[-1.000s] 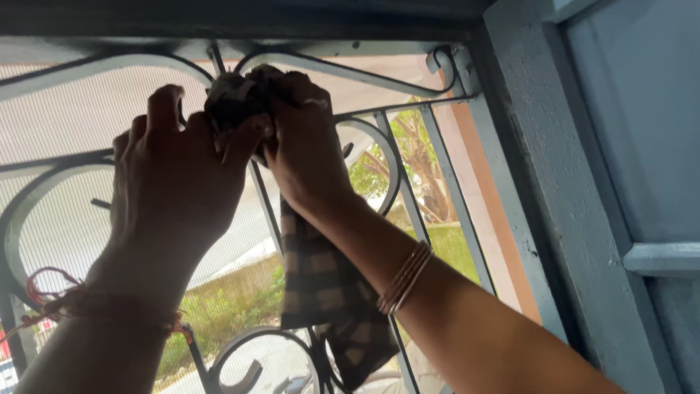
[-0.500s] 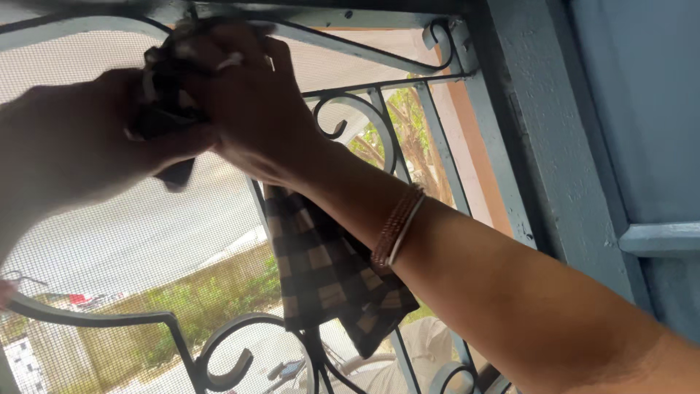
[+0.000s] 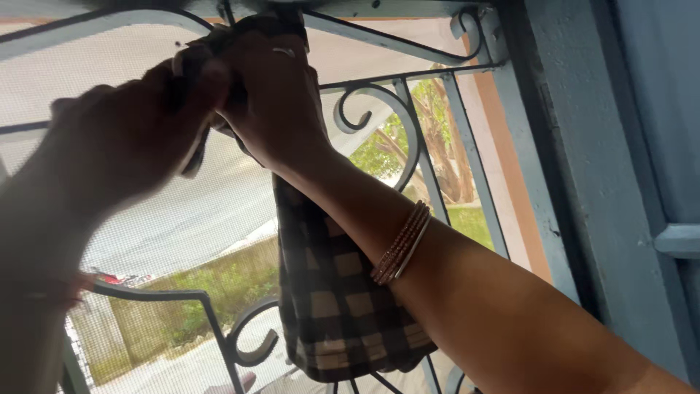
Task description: The person wipes a window screen and the surrounding metal frame using a checkered cloth. They systematically clean the decorative scrollwork and the vertical bars of the frame, moving the cloth back and forth to remove dust or dirt.
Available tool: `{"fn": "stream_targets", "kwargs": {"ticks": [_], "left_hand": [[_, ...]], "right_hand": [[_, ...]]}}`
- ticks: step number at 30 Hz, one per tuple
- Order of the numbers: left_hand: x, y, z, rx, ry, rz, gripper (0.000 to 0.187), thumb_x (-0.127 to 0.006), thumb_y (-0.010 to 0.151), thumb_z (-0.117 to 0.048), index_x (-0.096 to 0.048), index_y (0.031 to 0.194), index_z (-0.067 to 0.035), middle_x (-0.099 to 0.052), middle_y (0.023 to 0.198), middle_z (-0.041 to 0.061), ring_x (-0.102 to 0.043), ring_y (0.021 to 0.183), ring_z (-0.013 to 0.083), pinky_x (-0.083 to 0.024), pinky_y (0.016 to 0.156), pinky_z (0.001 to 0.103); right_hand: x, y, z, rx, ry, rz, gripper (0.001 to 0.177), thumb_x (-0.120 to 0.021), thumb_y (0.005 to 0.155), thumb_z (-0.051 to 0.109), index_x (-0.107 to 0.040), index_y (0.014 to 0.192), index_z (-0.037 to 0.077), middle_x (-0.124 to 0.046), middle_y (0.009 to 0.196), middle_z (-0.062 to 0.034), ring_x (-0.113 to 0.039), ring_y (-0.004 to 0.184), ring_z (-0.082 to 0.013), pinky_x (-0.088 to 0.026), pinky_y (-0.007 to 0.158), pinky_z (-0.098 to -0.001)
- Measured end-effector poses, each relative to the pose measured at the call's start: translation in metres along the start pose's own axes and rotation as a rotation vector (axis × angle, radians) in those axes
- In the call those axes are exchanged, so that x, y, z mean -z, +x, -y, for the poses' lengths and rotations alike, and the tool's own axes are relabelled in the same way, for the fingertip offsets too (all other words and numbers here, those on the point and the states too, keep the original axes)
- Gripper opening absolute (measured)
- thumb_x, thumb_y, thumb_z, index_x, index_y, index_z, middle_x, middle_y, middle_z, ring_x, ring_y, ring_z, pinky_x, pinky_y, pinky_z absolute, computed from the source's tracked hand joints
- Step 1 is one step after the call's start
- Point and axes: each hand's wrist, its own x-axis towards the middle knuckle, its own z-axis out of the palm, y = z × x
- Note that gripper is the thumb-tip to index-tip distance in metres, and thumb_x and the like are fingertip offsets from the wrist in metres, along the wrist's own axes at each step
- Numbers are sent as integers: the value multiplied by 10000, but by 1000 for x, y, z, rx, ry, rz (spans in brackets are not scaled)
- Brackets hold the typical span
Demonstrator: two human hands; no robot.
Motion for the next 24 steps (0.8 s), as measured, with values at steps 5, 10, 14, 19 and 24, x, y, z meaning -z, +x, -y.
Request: {"fn": "stream_targets", "kwargs": {"ticks": [5, 10, 14, 19, 24], "left_hand": [[-6, -2, -2, -85, -107, -227, 640, -242, 1104, -605, -518, 1363, -90, -727, 838, 200, -706, 871, 463, -471, 896, 608], [4, -7, -10, -20, -84, -94, 765, -312, 987, -700, -486, 1454, -119, -742, 993, 203, -679, 1026, 449, -423, 976, 610], [-3, -10, -6, -100, 56, -148, 1115, -523, 797, -845, -340, 1599, -92, -697, 1167, 211, -630, 1126, 411, -409, 989, 546], [-14, -10, -8, -79, 277, -115, 1360, -583, 684, -943, -272, 1666, -57, -647, 1218, 198, -607, 1137, 361, -390, 1014, 515], [-25, -20, -7, -223, 350, -358, 1302, -620, 714, -910, -331, 1674, -78, -663, 1137, 166, -622, 1036, 345, -404, 963, 543]], "right_hand": [[-13, 8, 4, 21, -187, 89, 140, -664, 906, 241, -760, 959, 155, -756, 1016, -70, -679, 1045, -363, -478, 929, -499], [22, -6, -12, 210, 106, 133, 175, -692, 928, 89, -712, 1099, 62, -725, 1083, -95, -721, 1037, -335, -514, 1037, -457], [44, -30, -21, 136, 69, 165, 312, -667, 922, -11, -714, 1209, 102, -699, 1270, -113, -672, 1233, -348, -537, 1085, -418], [46, -37, -21, -86, -52, 85, 380, -728, 799, 85, -679, 1174, 45, -702, 1230, -130, -659, 1192, -349, -537, 1068, -436], [5, -12, -2, -84, -94, 0, 447, -663, 860, 58, -612, 1303, 24, -665, 1282, -202, -632, 1157, -417, -511, 984, -486]]}}
